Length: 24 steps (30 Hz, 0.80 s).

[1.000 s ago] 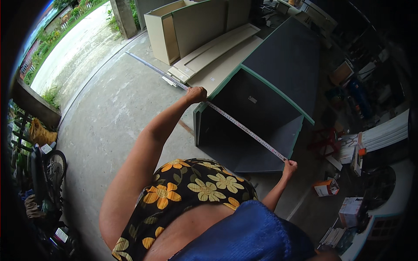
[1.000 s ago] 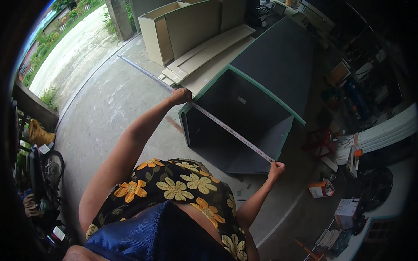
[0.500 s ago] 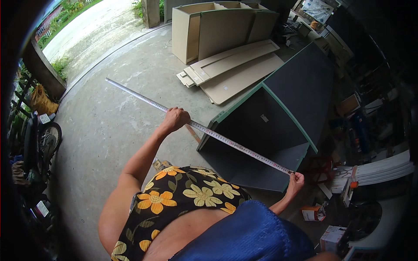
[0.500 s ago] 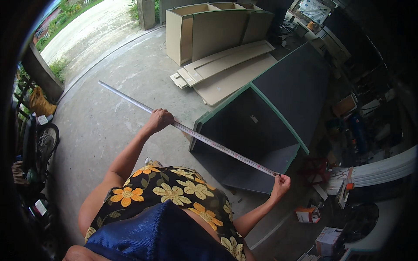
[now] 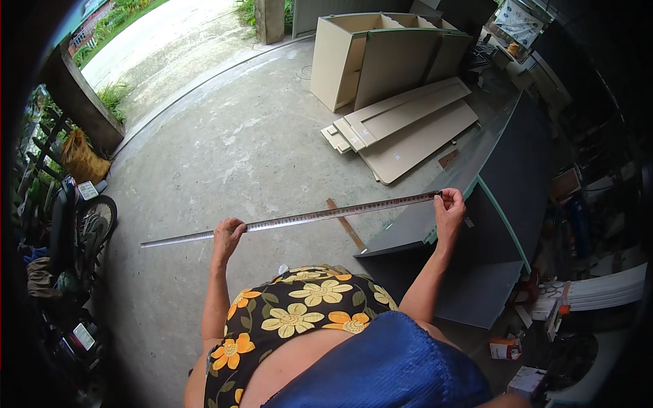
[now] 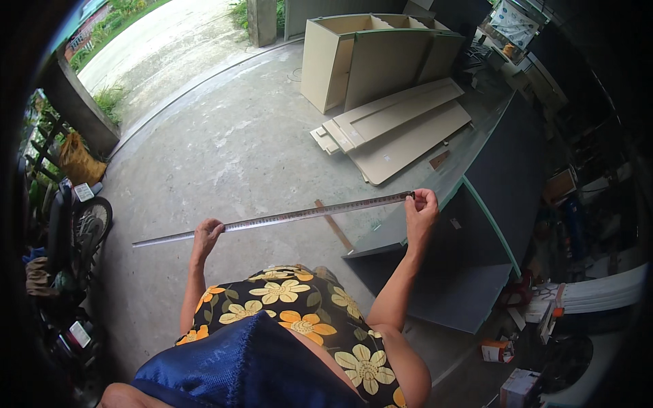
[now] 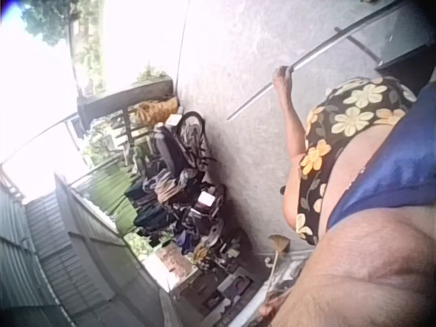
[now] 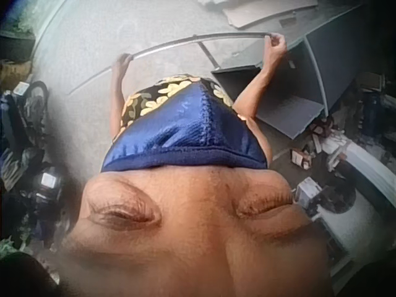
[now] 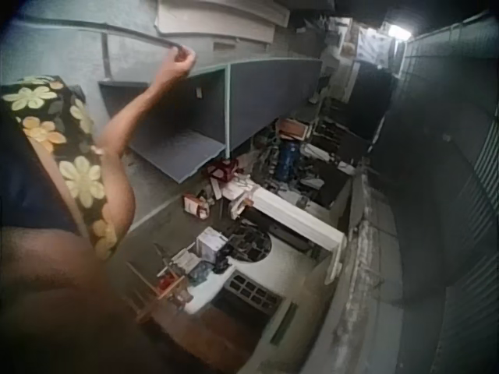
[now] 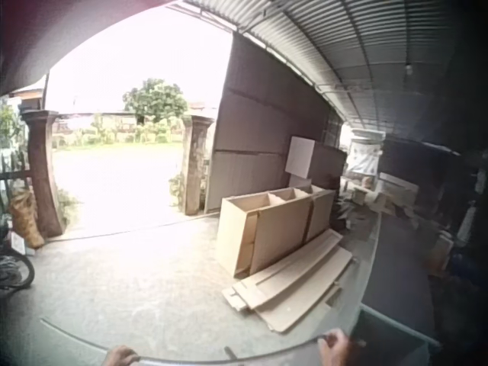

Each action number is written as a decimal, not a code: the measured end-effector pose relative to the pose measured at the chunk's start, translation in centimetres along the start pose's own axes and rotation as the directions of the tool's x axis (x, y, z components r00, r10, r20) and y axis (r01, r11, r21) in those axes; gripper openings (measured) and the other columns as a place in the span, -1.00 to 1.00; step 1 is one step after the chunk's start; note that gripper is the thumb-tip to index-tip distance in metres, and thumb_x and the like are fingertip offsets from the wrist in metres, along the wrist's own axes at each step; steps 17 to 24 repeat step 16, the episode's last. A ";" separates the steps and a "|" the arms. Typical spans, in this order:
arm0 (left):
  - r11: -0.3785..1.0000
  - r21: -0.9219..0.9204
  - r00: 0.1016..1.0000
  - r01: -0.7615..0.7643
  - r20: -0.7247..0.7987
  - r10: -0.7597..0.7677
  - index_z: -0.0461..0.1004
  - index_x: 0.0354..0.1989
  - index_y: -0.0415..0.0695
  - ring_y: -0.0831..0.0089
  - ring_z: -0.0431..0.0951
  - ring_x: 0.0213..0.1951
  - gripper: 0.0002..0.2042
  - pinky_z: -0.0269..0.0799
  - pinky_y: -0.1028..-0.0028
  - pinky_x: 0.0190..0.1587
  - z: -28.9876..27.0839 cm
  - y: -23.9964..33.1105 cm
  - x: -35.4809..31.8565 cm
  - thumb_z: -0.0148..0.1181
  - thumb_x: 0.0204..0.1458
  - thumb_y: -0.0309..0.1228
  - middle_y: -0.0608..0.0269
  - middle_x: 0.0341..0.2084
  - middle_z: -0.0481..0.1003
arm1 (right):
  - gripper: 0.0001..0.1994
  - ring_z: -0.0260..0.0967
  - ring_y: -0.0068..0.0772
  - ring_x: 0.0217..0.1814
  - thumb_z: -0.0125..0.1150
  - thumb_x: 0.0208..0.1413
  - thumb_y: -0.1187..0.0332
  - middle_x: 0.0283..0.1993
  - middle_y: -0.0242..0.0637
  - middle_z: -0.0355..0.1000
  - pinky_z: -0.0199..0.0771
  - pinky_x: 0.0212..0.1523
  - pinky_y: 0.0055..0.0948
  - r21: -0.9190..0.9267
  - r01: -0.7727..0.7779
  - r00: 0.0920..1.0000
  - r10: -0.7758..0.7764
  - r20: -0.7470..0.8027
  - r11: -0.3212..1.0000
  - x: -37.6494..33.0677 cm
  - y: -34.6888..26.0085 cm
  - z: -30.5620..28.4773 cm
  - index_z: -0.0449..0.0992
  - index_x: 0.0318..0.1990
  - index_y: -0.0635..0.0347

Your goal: The person sets down a power tool, walks across the workshop, and uses a long measuring tape to measure different sides of a dark wooden cabinet.

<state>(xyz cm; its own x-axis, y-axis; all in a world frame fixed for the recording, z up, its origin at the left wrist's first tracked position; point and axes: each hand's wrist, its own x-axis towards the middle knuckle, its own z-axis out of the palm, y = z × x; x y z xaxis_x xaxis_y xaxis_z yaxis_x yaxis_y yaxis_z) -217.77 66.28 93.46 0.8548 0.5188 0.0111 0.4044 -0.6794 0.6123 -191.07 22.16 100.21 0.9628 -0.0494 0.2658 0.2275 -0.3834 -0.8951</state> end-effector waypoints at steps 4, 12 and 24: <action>0.996 -0.039 0.990 0.085 -0.105 -0.088 0.50 -0.47 -0.22 0.23 0.46 -0.40 -0.88 0.34 0.34 -0.28 -4.8 -3.8 -0.6 0.15 -0.06 -0.41 0.10 -0.53 0.48 | -0.78 0.31 -0.65 -0.34 0.22 -0.04 0.48 -0.35 -0.40 0.37 0.34 -0.31 -0.66 -0.042 -0.007 0.996 0.011 0.094 0.999 1.8 -3.7 8.1 0.40 -0.20 0.29; 0.946 -0.300 0.915 0.124 -0.335 -0.226 0.43 -0.47 -0.26 0.63 0.32 -0.51 -0.87 0.24 0.59 -0.42 -9.0 -8.3 3.7 0.10 0.05 -0.46 0.38 -0.62 0.38 | -0.27 0.29 -0.24 0.08 -0.10 0.10 -0.19 0.14 -0.02 0.24 0.19 0.15 -0.23 0.892 0.157 0.830 -0.547 0.114 0.424 7.6 -19.1 13.4 0.15 0.16 0.34; 0.929 -0.358 0.928 0.091 -0.308 -0.209 0.43 -0.43 -0.25 0.72 0.24 -0.50 -0.87 0.17 0.67 -0.45 -9.8 -8.0 11.7 0.06 0.10 -0.46 0.49 -0.60 0.33 | -0.34 0.23 -0.26 0.14 -0.06 0.14 -0.07 0.04 -0.08 0.34 0.25 0.10 -0.15 0.952 0.306 0.549 -0.816 -0.180 -0.005 8.3 -27.1 14.4 0.13 0.18 0.35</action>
